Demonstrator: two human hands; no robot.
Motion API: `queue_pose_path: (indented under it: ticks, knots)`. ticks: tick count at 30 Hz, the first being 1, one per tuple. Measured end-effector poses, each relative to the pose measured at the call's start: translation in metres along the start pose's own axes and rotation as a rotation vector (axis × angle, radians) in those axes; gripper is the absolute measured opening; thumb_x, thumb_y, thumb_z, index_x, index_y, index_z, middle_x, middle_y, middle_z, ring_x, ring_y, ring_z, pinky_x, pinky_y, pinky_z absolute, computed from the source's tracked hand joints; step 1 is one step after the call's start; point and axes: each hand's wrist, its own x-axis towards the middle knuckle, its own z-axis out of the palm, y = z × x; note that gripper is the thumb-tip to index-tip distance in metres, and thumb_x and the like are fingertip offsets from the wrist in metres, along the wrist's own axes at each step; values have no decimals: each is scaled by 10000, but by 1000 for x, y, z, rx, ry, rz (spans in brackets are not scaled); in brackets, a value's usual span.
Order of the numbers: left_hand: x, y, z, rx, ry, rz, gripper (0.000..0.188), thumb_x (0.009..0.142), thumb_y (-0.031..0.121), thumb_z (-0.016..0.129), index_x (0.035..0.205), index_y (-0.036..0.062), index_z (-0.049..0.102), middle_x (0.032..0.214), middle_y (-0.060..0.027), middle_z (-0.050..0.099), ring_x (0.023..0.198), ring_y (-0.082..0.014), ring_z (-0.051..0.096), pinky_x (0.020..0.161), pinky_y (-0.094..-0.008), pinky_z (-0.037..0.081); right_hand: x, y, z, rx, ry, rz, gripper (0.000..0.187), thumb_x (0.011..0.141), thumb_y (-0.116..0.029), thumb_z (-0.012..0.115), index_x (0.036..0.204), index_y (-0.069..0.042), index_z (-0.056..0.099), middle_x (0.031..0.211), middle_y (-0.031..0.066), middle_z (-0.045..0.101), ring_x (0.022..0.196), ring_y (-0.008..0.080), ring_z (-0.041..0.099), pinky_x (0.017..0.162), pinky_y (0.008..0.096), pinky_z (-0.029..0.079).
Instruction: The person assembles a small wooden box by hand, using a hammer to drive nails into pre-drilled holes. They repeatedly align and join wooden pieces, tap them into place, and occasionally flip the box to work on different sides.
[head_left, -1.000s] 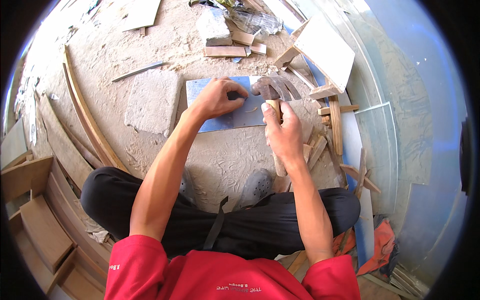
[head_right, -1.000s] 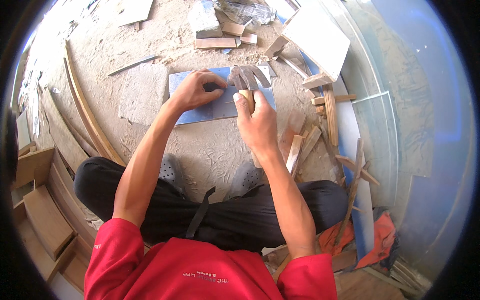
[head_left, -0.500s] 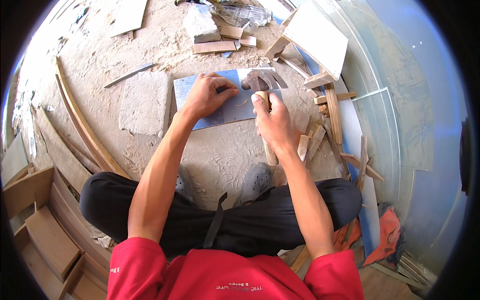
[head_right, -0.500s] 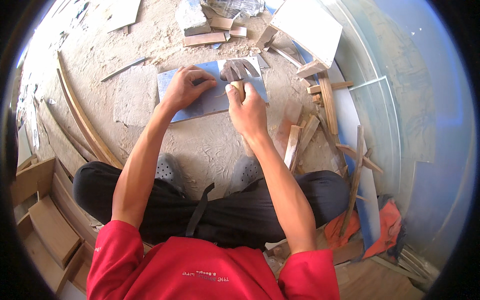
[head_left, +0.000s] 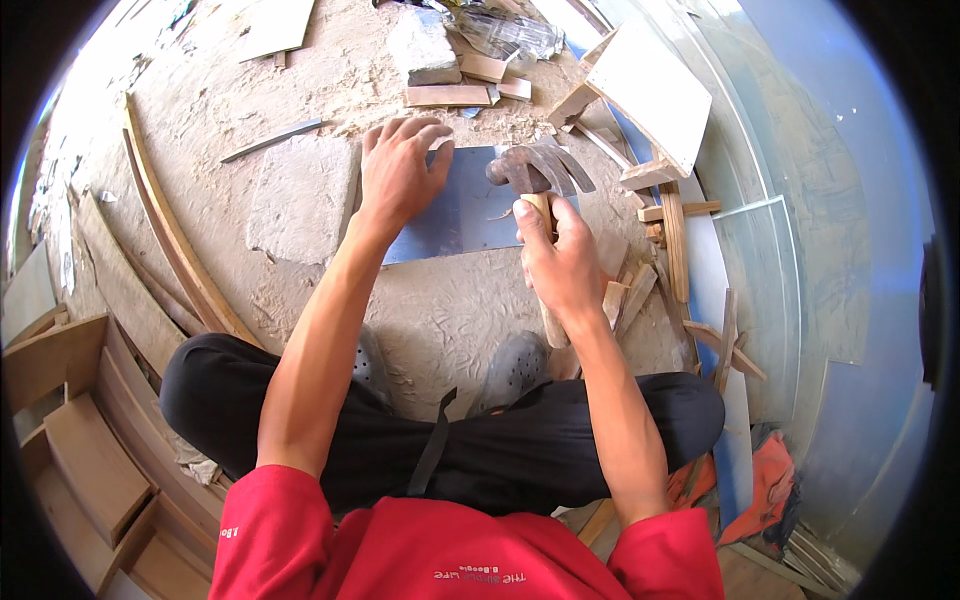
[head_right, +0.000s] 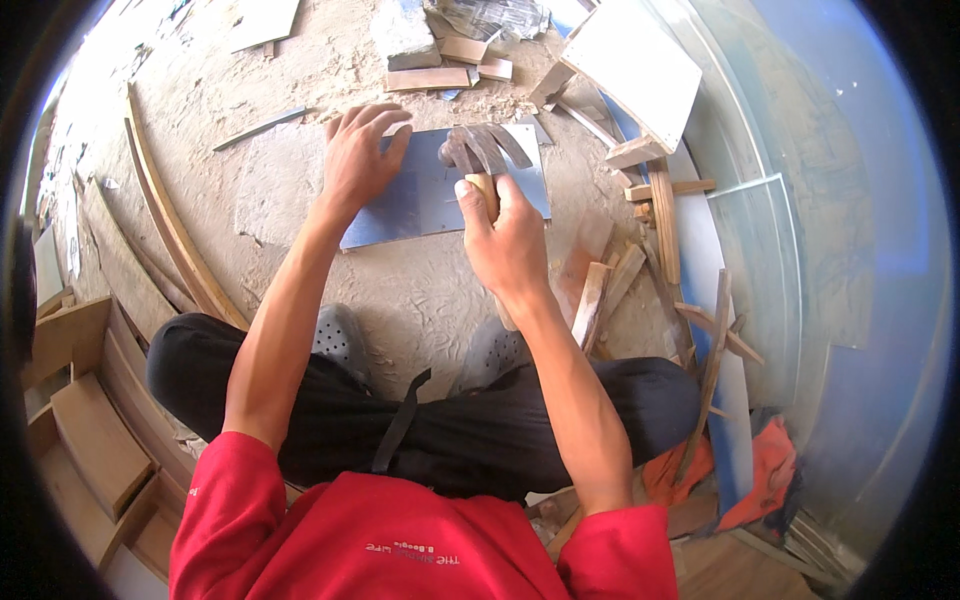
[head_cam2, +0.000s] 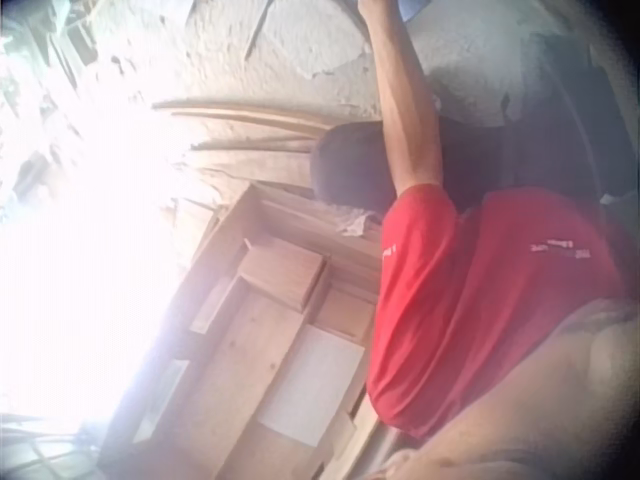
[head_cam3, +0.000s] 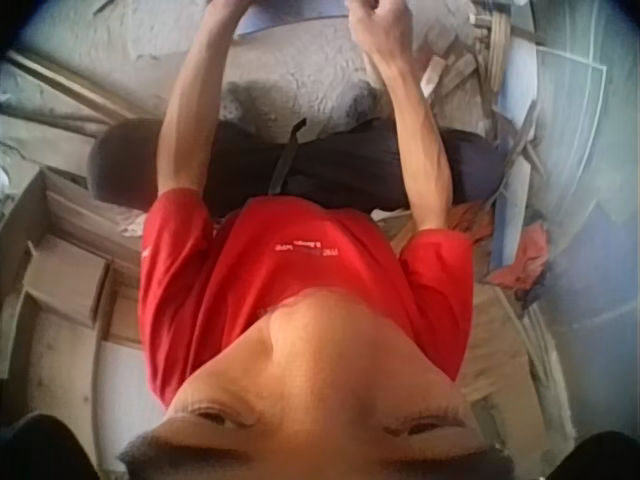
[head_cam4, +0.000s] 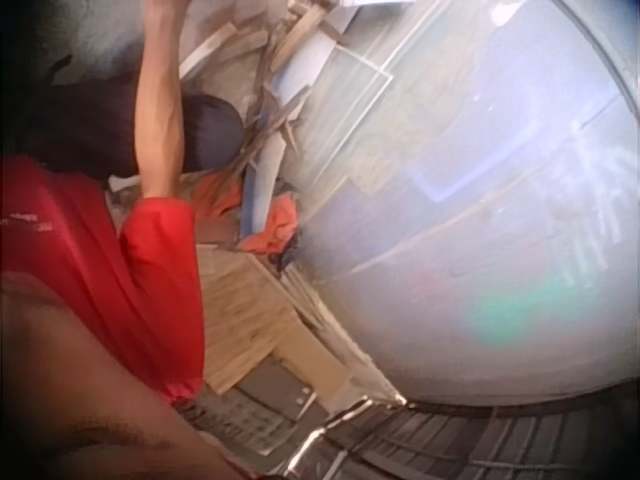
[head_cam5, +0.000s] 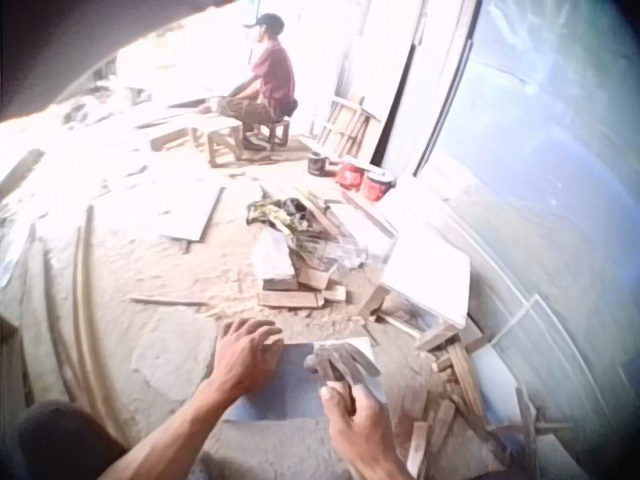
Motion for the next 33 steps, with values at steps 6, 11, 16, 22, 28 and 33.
queue_pose_path:
  ticks: [6,11,16,22,28,33]
  knots:
    - [16,2,-4,228,-437,-232,546,978,549,467,893,94,757,888,-157,726,934,-291,671,989,-467,393,-1,-20,-5,-14,18,-66,302,1010,-318,581,1029,-16,585,754,14,541,477,43,484,397,219,401]
    - [26,-4,-3,178,-618,-277,677,970,617,401,772,61,734,719,-213,690,756,-365,697,756,-481,525,3,-35,-5,-22,-15,31,337,1002,-340,585,976,-4,598,727,47,585,516,106,542,465,278,436]
    - [29,0,-7,126,-656,-323,704,966,609,408,776,23,749,838,-232,714,845,-350,712,788,-445,546,7,-49,-5,55,-3,69,313,1005,-319,576,985,-7,594,687,24,587,464,92,536,421,272,423]
    - [31,-4,-9,112,-681,-297,708,965,615,412,777,21,749,827,-227,714,830,-357,710,788,-448,545,4,-42,-2,-67,-65,209,274,1006,-294,571,998,-22,592,695,15,570,466,76,529,398,258,423]
    - [31,-3,-12,90,-680,-296,706,960,615,427,763,19,749,788,-220,710,796,-353,708,770,-444,542,-5,-66,-10,16,-23,145,296,1009,-332,574,996,-36,585,716,-2,539,483,59,507,404,233,410]
    - [31,-3,-8,93,-672,-284,700,957,612,437,745,21,747,785,-222,708,795,-352,708,770,-448,539,-4,-40,0,-103,106,-29,316,996,-349,592,985,-33,609,709,12,568,501,75,533,444,258,425]
